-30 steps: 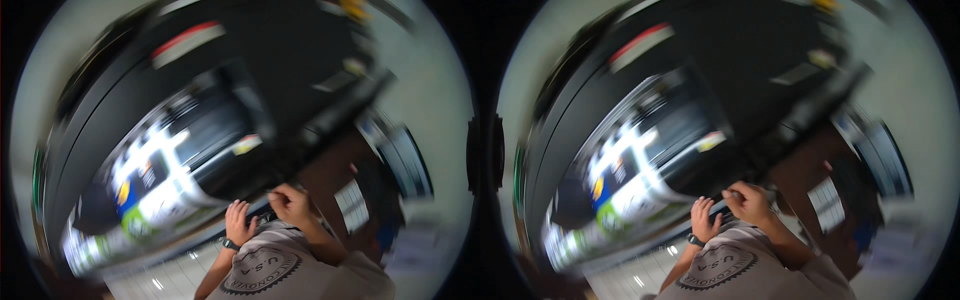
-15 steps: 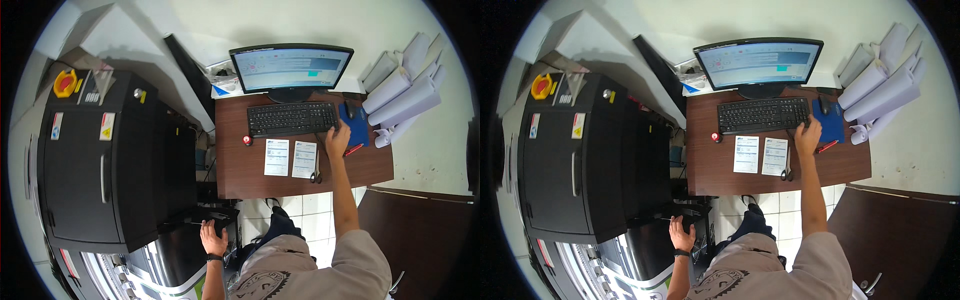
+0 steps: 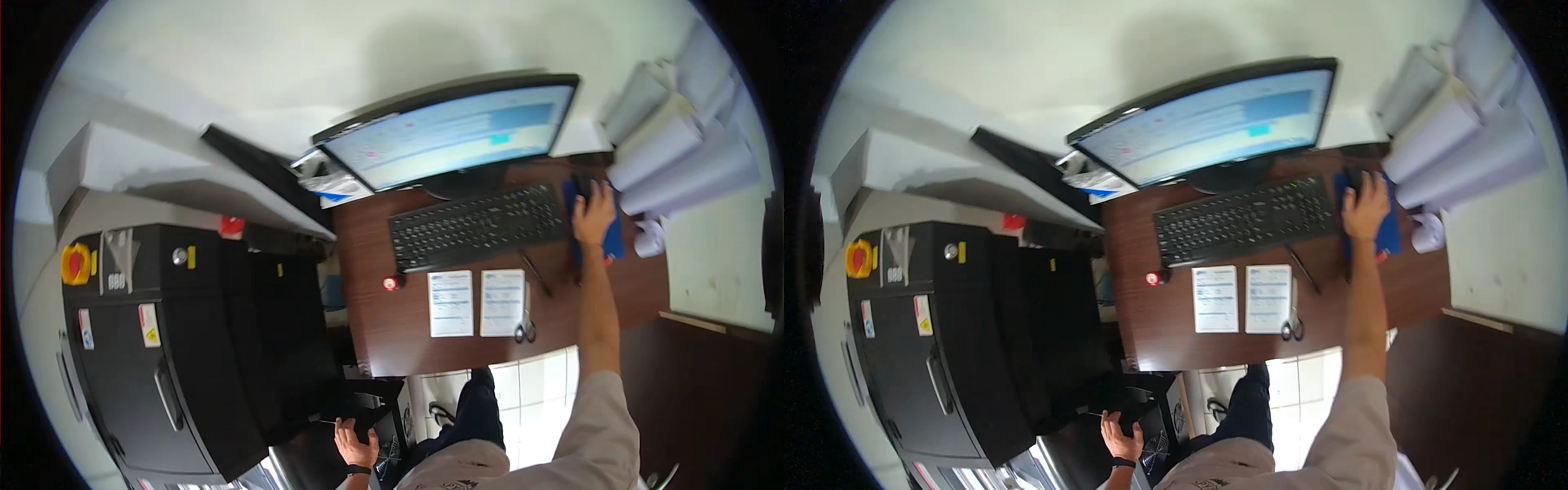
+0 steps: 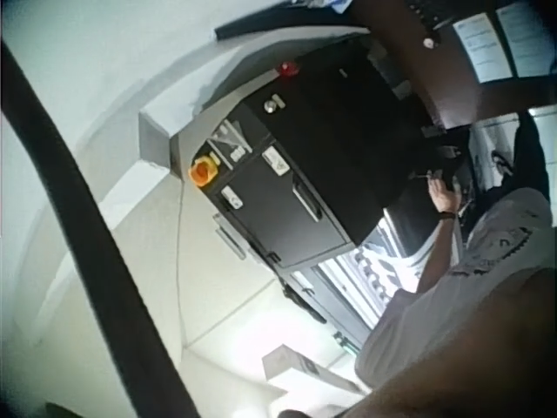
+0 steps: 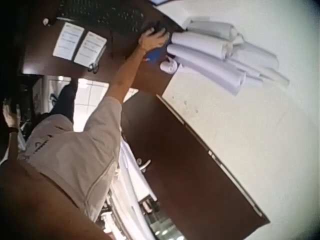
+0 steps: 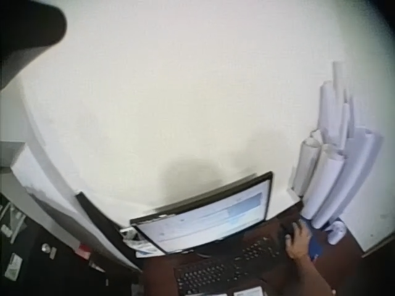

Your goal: The operator is seen checking and marking the output of a large-format digital printer, then adjusting the vinyl media.

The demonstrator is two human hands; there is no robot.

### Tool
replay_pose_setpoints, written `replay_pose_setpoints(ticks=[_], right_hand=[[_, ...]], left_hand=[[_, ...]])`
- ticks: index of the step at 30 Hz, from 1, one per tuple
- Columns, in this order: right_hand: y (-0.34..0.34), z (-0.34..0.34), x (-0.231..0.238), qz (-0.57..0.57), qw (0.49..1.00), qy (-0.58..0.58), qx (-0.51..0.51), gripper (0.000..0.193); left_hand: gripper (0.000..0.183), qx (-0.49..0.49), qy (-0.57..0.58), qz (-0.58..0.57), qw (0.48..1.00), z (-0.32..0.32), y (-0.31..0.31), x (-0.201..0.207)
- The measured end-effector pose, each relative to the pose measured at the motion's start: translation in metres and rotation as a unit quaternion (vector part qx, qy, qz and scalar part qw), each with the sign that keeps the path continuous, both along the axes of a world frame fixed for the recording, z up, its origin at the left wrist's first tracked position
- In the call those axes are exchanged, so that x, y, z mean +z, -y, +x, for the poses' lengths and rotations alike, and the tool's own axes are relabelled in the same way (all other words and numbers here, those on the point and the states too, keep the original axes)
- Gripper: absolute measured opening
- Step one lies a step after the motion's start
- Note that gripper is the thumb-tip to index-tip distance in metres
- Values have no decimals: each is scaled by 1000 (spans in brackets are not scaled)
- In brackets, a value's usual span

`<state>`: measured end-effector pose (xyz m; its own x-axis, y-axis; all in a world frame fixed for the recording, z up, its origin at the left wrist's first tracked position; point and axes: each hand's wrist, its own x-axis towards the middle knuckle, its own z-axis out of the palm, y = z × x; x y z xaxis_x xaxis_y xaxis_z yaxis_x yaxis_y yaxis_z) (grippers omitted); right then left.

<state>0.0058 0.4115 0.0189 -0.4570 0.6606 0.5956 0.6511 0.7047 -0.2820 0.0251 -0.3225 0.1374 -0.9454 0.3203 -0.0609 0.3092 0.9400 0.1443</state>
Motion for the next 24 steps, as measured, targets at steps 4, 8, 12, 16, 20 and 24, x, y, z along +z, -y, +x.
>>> replay_pose_setpoints(ticks=[4, 8, 12, 16, 20, 24], right_hand=[[-16, -11, -18, 24, 998, 50, -11, 53], [-17, -11, -27, 20, 997, 77, 6, 50], [-18, -13, -23, 15, 993, 120, 2, 47], [-17, -14, -24, 15, 992, 125, 11, 47], [-24, -6, -21, 50, 994, 92, 12, 51], [-15, -9, 6, 38, 986, 156, 47, 45]], left_hand=[[52, 11, 33, -19, 999, 0, -2, 0], [53, 16, 37, -32, 999, -3, -5, 2], [54, 18, 30, -34, 999, -2, -5, 0], [53, 28, 38, -39, 998, -3, -6, 1], [55, 21, 38, -13, 999, -11, -14, 9], [61, 10, 57, 16, 998, -16, -12, 18]])
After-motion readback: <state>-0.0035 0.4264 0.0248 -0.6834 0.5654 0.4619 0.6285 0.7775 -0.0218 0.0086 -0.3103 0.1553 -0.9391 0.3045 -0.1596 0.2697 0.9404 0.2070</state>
